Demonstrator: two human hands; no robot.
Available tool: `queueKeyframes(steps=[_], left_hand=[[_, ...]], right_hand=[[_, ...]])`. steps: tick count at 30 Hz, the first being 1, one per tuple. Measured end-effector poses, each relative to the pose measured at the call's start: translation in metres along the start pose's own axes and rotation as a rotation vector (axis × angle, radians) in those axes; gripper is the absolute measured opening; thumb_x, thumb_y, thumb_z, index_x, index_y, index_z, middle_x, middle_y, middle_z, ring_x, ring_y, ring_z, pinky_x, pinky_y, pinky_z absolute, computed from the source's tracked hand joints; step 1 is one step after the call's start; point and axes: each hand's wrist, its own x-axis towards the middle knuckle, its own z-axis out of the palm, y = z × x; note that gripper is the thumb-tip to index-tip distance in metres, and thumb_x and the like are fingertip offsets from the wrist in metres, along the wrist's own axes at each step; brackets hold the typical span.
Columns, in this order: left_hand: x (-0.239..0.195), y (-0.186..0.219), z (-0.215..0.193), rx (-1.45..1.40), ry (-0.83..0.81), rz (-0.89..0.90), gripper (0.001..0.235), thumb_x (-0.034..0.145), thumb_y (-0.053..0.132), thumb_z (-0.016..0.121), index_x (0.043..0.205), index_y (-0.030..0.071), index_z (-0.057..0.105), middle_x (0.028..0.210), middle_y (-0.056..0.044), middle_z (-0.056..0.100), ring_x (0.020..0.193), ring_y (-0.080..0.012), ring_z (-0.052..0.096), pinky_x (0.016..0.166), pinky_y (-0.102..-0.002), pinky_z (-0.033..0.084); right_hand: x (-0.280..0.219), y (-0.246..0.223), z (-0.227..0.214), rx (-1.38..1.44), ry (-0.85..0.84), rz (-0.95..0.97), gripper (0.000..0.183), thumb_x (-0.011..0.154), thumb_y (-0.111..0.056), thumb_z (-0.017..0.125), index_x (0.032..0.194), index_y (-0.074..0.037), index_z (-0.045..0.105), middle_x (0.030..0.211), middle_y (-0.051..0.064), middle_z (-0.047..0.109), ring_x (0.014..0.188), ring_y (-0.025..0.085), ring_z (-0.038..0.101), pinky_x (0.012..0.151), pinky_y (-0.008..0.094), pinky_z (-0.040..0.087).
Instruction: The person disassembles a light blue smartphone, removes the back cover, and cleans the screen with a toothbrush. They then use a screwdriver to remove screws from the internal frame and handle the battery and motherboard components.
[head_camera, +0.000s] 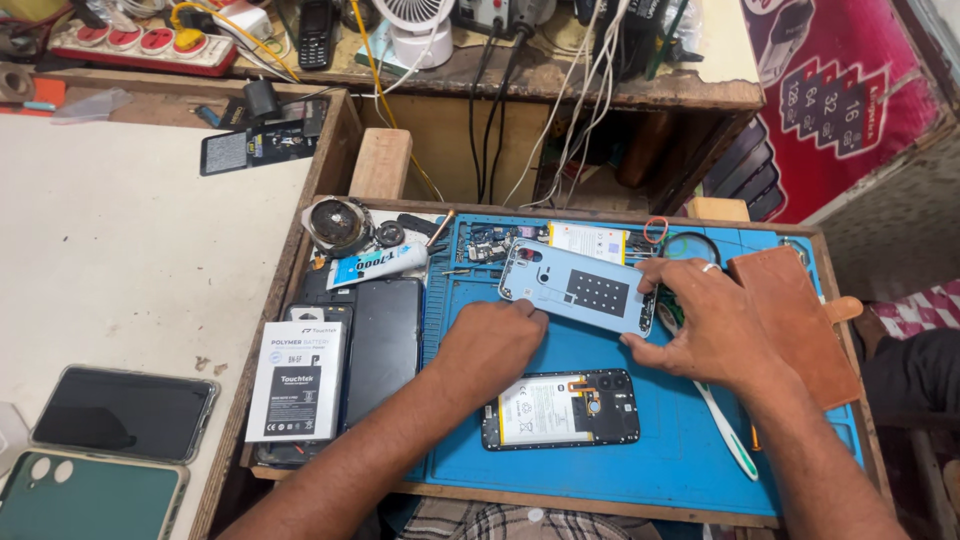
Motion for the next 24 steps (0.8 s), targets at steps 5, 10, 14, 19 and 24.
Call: queueKeyframes(steps=[5,10,14,19,24], left_hand=[[-0.003,0.004,-0.005,-0.107,-0.056,-0.127,0.014,0.089,0.016,0.062,0.082,0.005,0.068,0.078,-0.014,0.069,0.07,-0.0352,0.07,0.064,-0.048,0.056],[0.003,0.009,-0.01,-0.207,-0.055,-0.268,0.015,0.089,0.019,0.064,0.083,0.007,0.071,0.083,-0.014,0.071,0.075,-0.0363,0.07,0.066,-0.05,0.056],[0.006,0.006,-0.021,-0.328,-0.061,-0.322,0.012,0.084,0.019,0.068,0.086,0.009,0.074,0.082,-0.013,0.073,0.077,-0.0345,0.071,0.069,-0.049,0.056],[0.003,0.008,-0.041,-0.462,-0.191,-0.379,0.012,0.082,0.019,0.069,0.09,0.012,0.075,0.072,-0.009,0.073,0.07,-0.0279,0.072,0.067,-0.044,0.055],[0.013,0.002,-0.049,-0.469,-0.103,-0.381,0.016,0.081,0.022,0.072,0.093,0.014,0.077,0.07,-0.008,0.072,0.068,-0.0264,0.071,0.063,-0.042,0.054]], right_hand=[[-0.002,0.006,0.001,0.0,-0.017,0.016,0.054,0.055,-0.03,0.09,0.097,-0.009,0.063,0.113,0.011,0.07,0.108,0.033,0.063,0.093,0.044,0.05],[-0.002,0.007,-0.004,0.04,0.042,-0.039,0.052,0.055,-0.028,0.089,0.096,-0.009,0.063,0.119,0.01,0.071,0.108,0.034,0.063,0.092,0.044,0.05],[-0.002,0.006,-0.008,0.034,0.012,0.031,0.052,0.055,-0.029,0.089,0.096,-0.009,0.064,0.118,0.01,0.069,0.107,0.032,0.063,0.091,0.044,0.05],[-0.005,0.006,-0.006,0.036,-0.032,0.026,0.053,0.054,-0.03,0.089,0.096,-0.009,0.063,0.118,0.01,0.07,0.107,0.033,0.063,0.093,0.044,0.049],[-0.001,-0.004,0.008,0.084,-0.03,-0.219,0.049,0.057,-0.029,0.088,0.095,-0.01,0.063,0.125,0.011,0.069,0.112,0.033,0.063,0.114,0.05,0.038]])
